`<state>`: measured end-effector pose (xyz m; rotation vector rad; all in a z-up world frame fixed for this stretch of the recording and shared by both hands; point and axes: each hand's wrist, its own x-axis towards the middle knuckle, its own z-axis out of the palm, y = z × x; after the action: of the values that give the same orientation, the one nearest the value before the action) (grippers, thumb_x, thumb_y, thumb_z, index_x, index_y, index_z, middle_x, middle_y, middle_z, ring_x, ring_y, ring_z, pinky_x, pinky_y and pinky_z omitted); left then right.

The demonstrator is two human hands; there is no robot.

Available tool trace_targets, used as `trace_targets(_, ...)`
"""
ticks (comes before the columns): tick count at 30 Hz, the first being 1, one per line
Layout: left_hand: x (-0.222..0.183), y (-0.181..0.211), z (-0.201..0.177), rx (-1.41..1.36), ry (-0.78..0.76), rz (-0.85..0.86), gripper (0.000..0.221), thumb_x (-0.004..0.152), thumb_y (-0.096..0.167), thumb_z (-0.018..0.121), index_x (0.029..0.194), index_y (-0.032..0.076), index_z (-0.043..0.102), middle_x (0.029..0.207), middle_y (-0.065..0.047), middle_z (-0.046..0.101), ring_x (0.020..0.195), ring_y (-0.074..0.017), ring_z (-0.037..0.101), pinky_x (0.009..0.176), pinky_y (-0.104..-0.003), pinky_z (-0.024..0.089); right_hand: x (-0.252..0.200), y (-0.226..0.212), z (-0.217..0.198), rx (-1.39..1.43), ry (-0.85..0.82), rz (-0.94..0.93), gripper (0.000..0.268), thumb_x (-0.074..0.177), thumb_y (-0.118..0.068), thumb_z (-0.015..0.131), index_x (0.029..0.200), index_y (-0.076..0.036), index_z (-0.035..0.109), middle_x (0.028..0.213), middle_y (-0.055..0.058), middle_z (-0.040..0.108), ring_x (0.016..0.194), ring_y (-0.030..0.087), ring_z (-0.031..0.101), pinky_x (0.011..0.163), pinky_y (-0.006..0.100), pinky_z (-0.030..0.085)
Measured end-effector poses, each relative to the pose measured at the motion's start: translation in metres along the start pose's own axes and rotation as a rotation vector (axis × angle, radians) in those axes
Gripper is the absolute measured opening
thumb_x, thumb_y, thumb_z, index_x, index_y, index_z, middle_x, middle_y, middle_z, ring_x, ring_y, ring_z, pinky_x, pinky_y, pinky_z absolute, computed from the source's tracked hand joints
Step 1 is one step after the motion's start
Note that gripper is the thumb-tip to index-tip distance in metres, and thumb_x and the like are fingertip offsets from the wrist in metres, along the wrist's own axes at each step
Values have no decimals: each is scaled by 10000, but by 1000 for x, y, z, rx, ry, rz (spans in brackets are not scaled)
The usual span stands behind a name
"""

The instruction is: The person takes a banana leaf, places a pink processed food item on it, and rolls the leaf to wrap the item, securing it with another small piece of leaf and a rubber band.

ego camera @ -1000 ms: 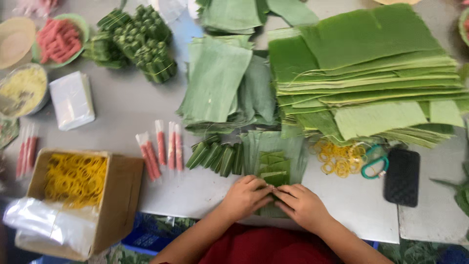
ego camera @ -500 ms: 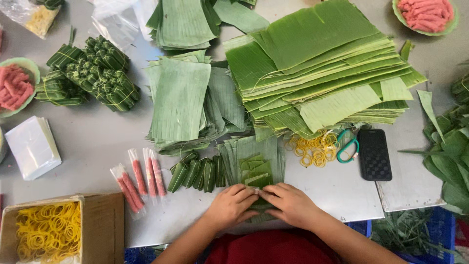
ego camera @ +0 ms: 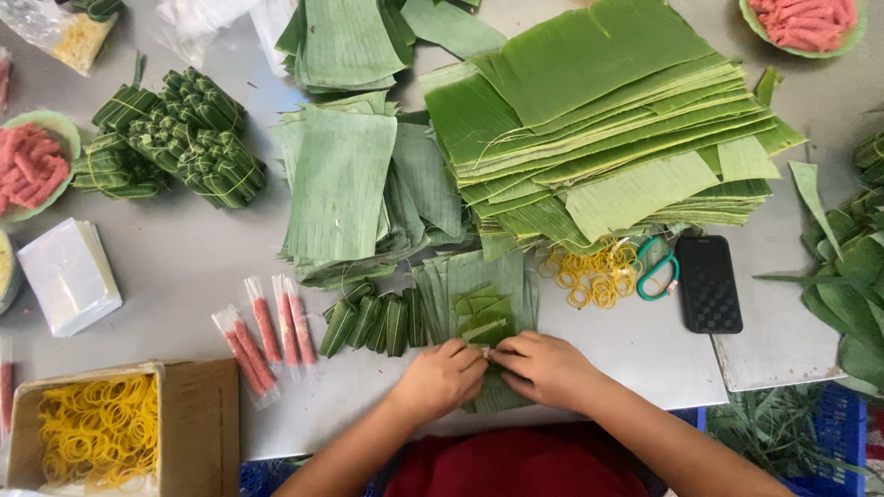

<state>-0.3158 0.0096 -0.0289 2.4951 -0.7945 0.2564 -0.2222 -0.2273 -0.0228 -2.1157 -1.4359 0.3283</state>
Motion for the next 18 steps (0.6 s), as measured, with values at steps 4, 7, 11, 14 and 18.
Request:
trace_targets(4, -1, -18, 24, -231, 127, -308, 180, 892, 146, 770, 1060, 108, 719, 977, -76, 711, 893, -312, 679, 801, -413, 566, 7, 13, 16, 34, 114, 145, 247, 897, -245, 724, 1121, -142, 724, 1076, 43, 727, 973, 275, 688, 816, 389, 564)
trace_targets(7, 4, -32, 27, -330, 135, -400, 129, 898, 140, 768, 1006, 99, 712, 969, -99, 730, 876, -322, 694, 786, -407, 564, 16, 17, 21, 75, 166, 251, 240, 927, -252, 705, 1137, -139, 723, 1072, 53, 737, 949, 285, 699, 787, 401, 568)
trace_targets(11, 13, -25, 15, -88, 165, -204, 200, 867, 126, 728, 1054, 83, 673, 1056, -130, 700, 972, -345, 685, 862, -412, 555, 20, 11, 11, -25, 129, 166, 281, 894, -291, 707, 1117, -120, 692, 1100, 91, 691, 919, 312, 684, 749, 423, 562)
trace_targets(14, 19, -18, 7, 2, 104, -140, 300, 811, 187, 748, 1068, 57, 662, 1018, -157, 684, 965, -371, 662, 877, -443, 532, 23, 6, 3, -99, 125, 117, 307, 854, -297, 715, 1096, -112, 686, 1080, 90, 664, 946, 321, 673, 756, 425, 555)
trace_targets(18, 22, -37, 12, -176, -18, -276, 276, 867, 233, 767, 1068, 75, 664, 981, -121, 699, 954, -344, 660, 858, -449, 537, 32, 14, -1, 1, -42, 335, 335, 892, -323, 720, 1173, -140, 699, 1068, 71, 672, 934, 286, 671, 779, 409, 552)
